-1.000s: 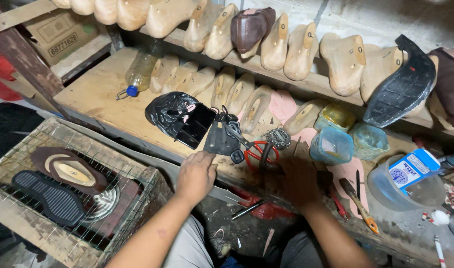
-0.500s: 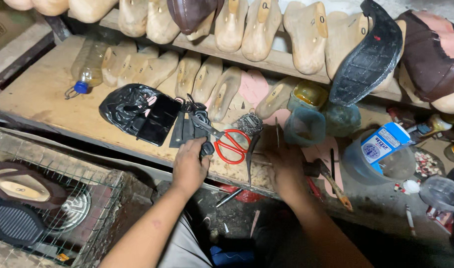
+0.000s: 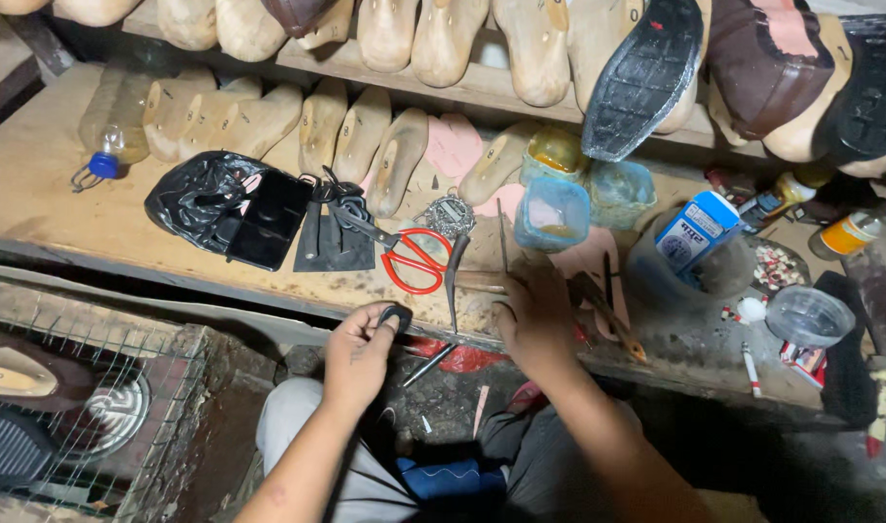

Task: The person repeatedly picks small black rubber shoe parts from a pile and trims their edges with red-handled scissors. They place each trimmed piece on the workbench and continue with the next piece. The person also briefly handles a shoe sole and a shoe last during the process.

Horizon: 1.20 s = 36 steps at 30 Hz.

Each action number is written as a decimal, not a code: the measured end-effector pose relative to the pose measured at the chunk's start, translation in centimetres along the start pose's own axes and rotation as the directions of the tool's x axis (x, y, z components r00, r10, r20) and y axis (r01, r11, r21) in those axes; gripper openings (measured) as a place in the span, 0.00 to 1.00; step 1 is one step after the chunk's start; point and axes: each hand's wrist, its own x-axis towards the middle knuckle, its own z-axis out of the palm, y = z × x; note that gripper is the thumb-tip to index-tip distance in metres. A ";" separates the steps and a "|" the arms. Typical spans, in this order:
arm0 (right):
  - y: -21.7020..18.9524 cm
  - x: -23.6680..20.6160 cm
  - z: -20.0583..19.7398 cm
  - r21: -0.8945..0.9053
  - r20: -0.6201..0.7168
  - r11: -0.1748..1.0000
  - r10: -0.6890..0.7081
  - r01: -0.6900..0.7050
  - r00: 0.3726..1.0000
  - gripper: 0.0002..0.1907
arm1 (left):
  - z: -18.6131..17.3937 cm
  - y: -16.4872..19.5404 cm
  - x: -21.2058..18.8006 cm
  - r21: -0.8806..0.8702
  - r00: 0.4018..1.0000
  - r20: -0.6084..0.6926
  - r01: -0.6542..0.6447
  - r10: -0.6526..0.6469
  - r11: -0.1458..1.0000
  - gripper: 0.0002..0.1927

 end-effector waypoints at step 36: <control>-2.9 5.4 11.2 0.140 0.081 0.978 0.143 -0.154 0.986 0.14 | -9.9 9.8 10.3 -0.385 0.821 -0.500 0.074 -0.276 0.920 0.04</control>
